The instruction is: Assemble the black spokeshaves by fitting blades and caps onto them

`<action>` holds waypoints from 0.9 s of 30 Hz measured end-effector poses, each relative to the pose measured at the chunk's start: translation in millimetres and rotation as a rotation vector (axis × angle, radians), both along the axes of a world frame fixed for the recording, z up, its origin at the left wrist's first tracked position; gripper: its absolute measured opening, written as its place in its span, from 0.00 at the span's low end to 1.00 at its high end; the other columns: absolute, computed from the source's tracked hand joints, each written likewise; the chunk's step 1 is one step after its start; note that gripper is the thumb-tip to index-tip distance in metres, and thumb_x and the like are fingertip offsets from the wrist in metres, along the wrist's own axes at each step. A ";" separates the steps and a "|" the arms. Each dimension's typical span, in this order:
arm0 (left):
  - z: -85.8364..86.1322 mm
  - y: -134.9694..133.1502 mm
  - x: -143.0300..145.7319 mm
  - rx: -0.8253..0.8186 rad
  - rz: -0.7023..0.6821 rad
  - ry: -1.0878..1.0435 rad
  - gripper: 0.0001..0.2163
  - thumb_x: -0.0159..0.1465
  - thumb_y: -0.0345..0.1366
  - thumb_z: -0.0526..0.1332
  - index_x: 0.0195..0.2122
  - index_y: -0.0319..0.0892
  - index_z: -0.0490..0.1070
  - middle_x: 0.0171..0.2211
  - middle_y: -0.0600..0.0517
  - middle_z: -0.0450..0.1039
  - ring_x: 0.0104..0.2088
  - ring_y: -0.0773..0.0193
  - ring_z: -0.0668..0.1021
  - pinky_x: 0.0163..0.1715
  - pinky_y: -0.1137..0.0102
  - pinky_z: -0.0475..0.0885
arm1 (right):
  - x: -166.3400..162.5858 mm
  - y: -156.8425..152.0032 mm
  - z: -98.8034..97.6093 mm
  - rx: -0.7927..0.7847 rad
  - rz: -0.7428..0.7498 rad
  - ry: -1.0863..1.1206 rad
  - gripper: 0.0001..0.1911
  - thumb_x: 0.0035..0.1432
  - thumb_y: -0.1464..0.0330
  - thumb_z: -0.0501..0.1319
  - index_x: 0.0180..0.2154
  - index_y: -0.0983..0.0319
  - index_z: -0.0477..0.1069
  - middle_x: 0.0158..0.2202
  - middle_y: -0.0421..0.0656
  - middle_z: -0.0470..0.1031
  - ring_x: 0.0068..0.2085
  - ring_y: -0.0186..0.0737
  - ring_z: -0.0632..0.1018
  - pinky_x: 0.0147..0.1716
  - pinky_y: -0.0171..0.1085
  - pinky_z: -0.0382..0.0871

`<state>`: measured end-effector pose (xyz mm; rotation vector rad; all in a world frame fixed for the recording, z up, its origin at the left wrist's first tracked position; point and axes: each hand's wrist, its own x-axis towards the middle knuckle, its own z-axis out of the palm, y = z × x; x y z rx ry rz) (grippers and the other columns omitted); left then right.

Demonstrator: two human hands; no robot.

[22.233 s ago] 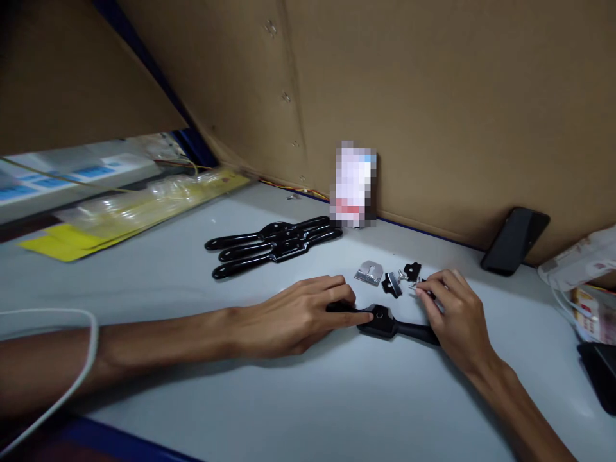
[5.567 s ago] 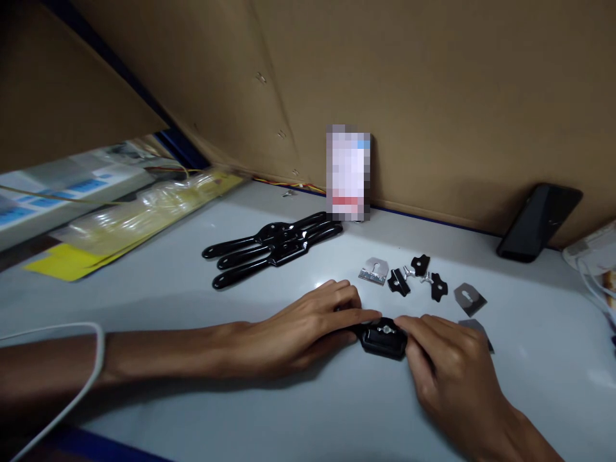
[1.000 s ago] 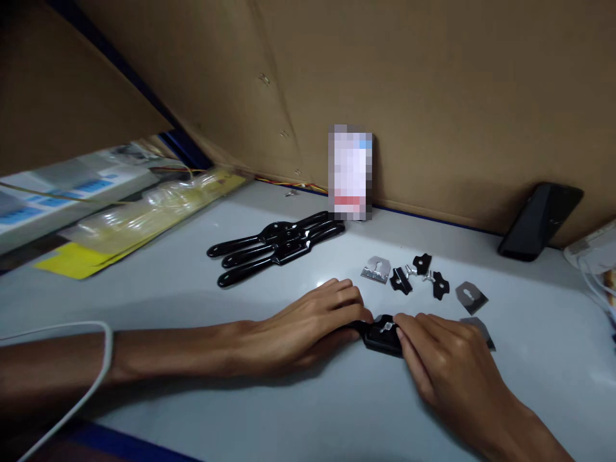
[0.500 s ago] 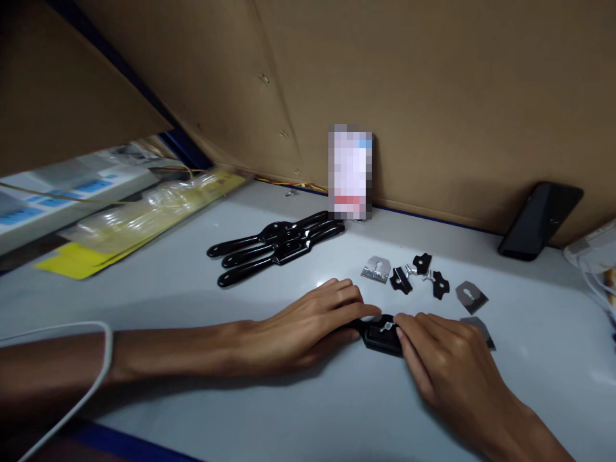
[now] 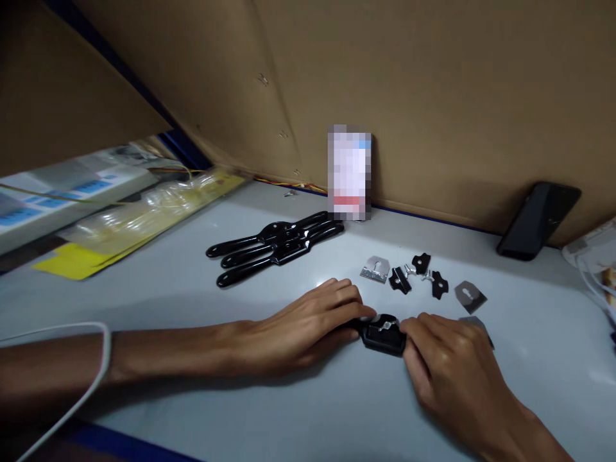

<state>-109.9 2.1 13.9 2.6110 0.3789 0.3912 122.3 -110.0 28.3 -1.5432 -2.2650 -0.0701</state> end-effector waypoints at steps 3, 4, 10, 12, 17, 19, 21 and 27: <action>-0.7 0.4 -0.5 -0.009 -0.005 -0.017 0.10 0.71 0.28 0.56 0.50 0.39 0.71 0.42 0.47 0.72 0.40 0.58 0.72 0.42 0.64 0.68 | -1.5 -0.1 0.1 0.033 -0.003 -0.018 0.17 0.68 0.75 0.51 0.36 0.62 0.78 0.33 0.45 0.82 0.27 0.37 0.79 0.27 0.39 0.71; -0.8 0.6 -0.6 -0.013 -0.007 -0.018 0.09 0.71 0.28 0.55 0.50 0.39 0.71 0.42 0.47 0.72 0.40 0.58 0.72 0.42 0.64 0.67 | -1.3 0.1 0.0 0.040 -0.005 -0.019 0.17 0.68 0.75 0.51 0.37 0.62 0.78 0.33 0.45 0.82 0.27 0.37 0.79 0.26 0.39 0.71; -0.1 0.9 -0.3 -0.028 -0.006 0.004 0.09 0.71 0.28 0.53 0.47 0.39 0.71 0.42 0.46 0.72 0.40 0.58 0.71 0.42 0.64 0.66 | -0.1 0.2 -1.4 0.011 0.003 -0.017 0.16 0.68 0.75 0.51 0.38 0.62 0.77 0.34 0.45 0.82 0.28 0.38 0.80 0.26 0.39 0.69; 0.3 1.0 0.0 -0.029 -0.010 0.007 0.08 0.72 0.28 0.53 0.46 0.39 0.71 0.42 0.46 0.71 0.41 0.58 0.71 0.42 0.64 0.66 | -0.2 0.0 -2.0 0.009 0.010 -0.009 0.15 0.68 0.75 0.51 0.38 0.63 0.76 0.33 0.45 0.82 0.27 0.38 0.80 0.26 0.39 0.68; -0.3 1.2 0.2 -0.013 -0.027 -0.005 0.08 0.71 0.28 0.53 0.46 0.40 0.71 0.42 0.47 0.71 0.41 0.58 0.70 0.42 0.64 0.66 | -0.3 0.0 -2.7 -0.005 0.006 -0.018 0.15 0.68 0.75 0.50 0.37 0.62 0.76 0.33 0.44 0.81 0.27 0.37 0.79 0.25 0.39 0.68; -0.7 1.2 0.1 -0.009 -0.024 -0.007 0.08 0.71 0.28 0.54 0.46 0.39 0.71 0.42 0.47 0.71 0.41 0.58 0.70 0.42 0.64 0.66 | -0.5 0.2 -2.0 0.006 0.010 -0.016 0.15 0.68 0.75 0.50 0.37 0.62 0.76 0.32 0.44 0.81 0.27 0.37 0.79 0.25 0.39 0.68; -0.8 1.2 0.0 -0.011 -0.019 -0.002 0.07 0.71 0.28 0.54 0.46 0.39 0.71 0.42 0.47 0.71 0.41 0.58 0.70 0.42 0.64 0.66 | -0.7 0.4 -1.4 0.013 0.011 -0.012 0.15 0.68 0.75 0.50 0.37 0.62 0.76 0.32 0.44 0.82 0.26 0.37 0.79 0.25 0.39 0.68; -2.1 1.2 0.6 0.000 -0.020 -0.006 0.07 0.71 0.28 0.55 0.45 0.39 0.71 0.42 0.47 0.71 0.41 0.58 0.70 0.42 0.64 0.65 | -0.8 0.9 -3.6 0.076 0.032 0.025 0.13 0.70 0.75 0.53 0.48 0.64 0.75 0.35 0.44 0.82 0.30 0.37 0.81 0.27 0.38 0.69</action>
